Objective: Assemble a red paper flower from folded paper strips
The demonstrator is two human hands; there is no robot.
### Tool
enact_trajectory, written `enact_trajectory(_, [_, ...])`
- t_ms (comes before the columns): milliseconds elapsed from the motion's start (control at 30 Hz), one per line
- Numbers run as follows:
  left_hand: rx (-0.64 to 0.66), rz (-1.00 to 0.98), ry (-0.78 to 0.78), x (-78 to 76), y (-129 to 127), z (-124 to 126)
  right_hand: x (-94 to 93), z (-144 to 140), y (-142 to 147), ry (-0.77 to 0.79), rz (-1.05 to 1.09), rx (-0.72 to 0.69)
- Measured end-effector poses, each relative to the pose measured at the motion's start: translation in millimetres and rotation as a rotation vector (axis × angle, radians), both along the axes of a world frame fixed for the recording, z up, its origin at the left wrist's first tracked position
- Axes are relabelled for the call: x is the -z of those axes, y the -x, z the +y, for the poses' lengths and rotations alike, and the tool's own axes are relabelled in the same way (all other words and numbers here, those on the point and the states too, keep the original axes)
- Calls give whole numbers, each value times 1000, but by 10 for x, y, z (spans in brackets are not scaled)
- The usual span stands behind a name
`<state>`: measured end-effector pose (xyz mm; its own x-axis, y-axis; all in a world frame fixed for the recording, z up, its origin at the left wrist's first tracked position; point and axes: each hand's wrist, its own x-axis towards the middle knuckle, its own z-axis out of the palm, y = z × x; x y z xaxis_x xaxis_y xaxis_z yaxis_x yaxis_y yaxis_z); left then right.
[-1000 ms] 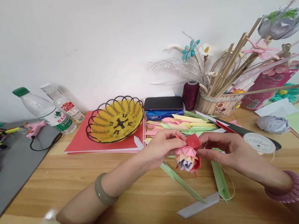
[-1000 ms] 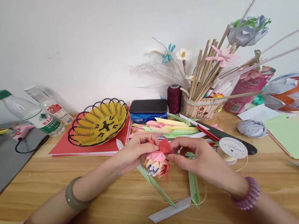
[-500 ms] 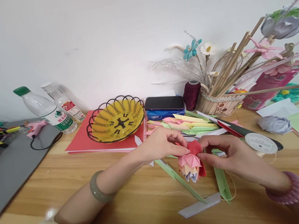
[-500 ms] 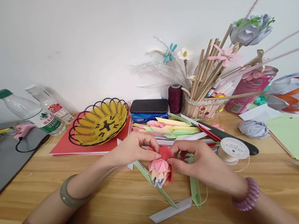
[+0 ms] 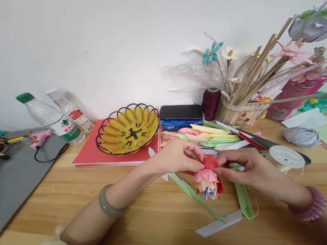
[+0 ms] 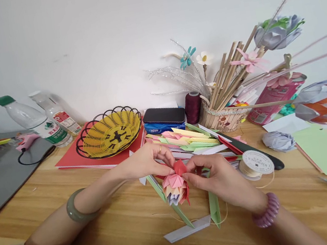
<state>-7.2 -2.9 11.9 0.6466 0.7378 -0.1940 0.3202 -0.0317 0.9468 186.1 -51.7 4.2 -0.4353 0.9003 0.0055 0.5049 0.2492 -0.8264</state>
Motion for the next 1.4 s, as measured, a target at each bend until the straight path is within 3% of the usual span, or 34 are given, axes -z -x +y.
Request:
enact_trajectory(333, [-5,44,126,-17,13,10,14,9,8,38,3,-17])
enact_trajectory(800, [-30,86,49,-55,10,-28,11,7,9,48,1,-11])
enact_trajectory(1233, [-171,112,-116,103,-69,-135,38,-4,90,-6,-48,83])
enact_trajectory(1400, [-90,83,8,92,-52,-69,56,-7,101,-14,-76,87])
